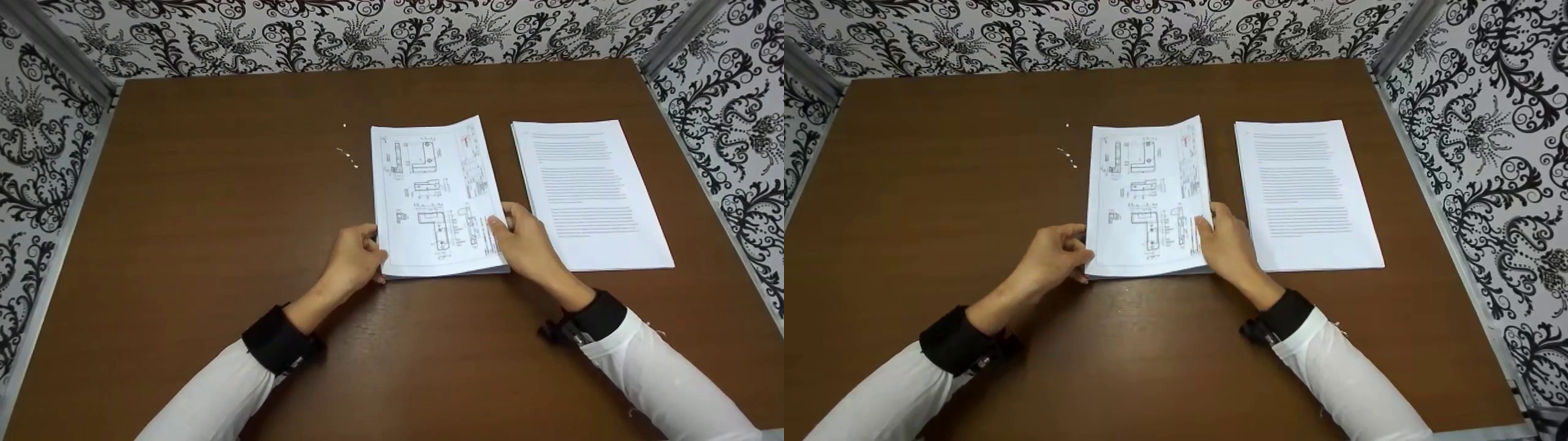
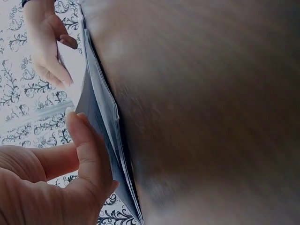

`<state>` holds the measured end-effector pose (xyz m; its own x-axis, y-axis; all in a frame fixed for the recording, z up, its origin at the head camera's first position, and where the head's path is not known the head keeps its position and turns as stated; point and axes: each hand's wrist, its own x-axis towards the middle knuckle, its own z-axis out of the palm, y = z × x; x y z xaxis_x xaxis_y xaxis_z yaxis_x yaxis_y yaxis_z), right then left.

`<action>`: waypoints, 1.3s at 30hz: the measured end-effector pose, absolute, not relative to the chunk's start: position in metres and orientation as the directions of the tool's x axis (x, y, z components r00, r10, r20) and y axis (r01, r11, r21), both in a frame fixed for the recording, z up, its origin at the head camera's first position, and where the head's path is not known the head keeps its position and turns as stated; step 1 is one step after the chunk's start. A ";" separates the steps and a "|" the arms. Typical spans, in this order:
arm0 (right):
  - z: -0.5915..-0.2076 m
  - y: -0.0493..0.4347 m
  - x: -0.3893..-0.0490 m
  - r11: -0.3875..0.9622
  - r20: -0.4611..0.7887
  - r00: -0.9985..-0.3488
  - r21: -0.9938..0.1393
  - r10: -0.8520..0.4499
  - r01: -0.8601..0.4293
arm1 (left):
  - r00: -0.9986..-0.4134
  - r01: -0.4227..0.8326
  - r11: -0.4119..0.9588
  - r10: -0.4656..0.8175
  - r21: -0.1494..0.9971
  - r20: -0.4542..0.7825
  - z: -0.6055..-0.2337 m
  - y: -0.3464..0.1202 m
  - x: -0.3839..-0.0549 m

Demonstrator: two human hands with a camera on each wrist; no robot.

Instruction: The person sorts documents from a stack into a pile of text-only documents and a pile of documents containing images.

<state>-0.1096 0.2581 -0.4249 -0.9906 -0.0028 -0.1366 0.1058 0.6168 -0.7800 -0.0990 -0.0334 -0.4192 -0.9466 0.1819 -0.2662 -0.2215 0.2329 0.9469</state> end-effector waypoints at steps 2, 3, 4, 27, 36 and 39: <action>-0.426 0.259 -0.110 0.625 -0.143 -0.990 -0.773 -0.004 0.109 | -0.948 -0.209 0.248 0.186 0.946 -0.258 -0.420 -0.034 -0.100; -0.426 0.260 -0.110 0.632 -0.144 -0.990 -0.767 -0.006 0.108 | -0.949 -0.202 0.257 0.187 0.945 -0.254 -0.420 -0.034 -0.100; -0.426 0.260 -0.110 0.642 -0.144 -0.990 -0.759 -0.007 0.106 | -0.950 -0.199 0.265 0.186 0.944 -0.252 -0.421 -0.034 -0.100; -0.425 0.275 -0.104 0.803 -0.065 -0.996 -0.596 -0.052 -0.003 | -0.957 -0.082 0.475 0.209 0.876 -0.202 -0.418 -0.039 -0.098; -0.425 0.276 -0.104 0.785 -0.073 -0.995 -0.620 -0.069 -0.009 | -0.956 -0.087 0.464 0.209 0.882 -0.204 -0.418 -0.037 -0.097; -0.424 0.276 -0.104 0.781 -0.085 -0.994 -0.624 -0.071 -0.003 | -0.957 -0.079 0.455 0.214 0.887 -0.195 -0.418 -0.037 -0.097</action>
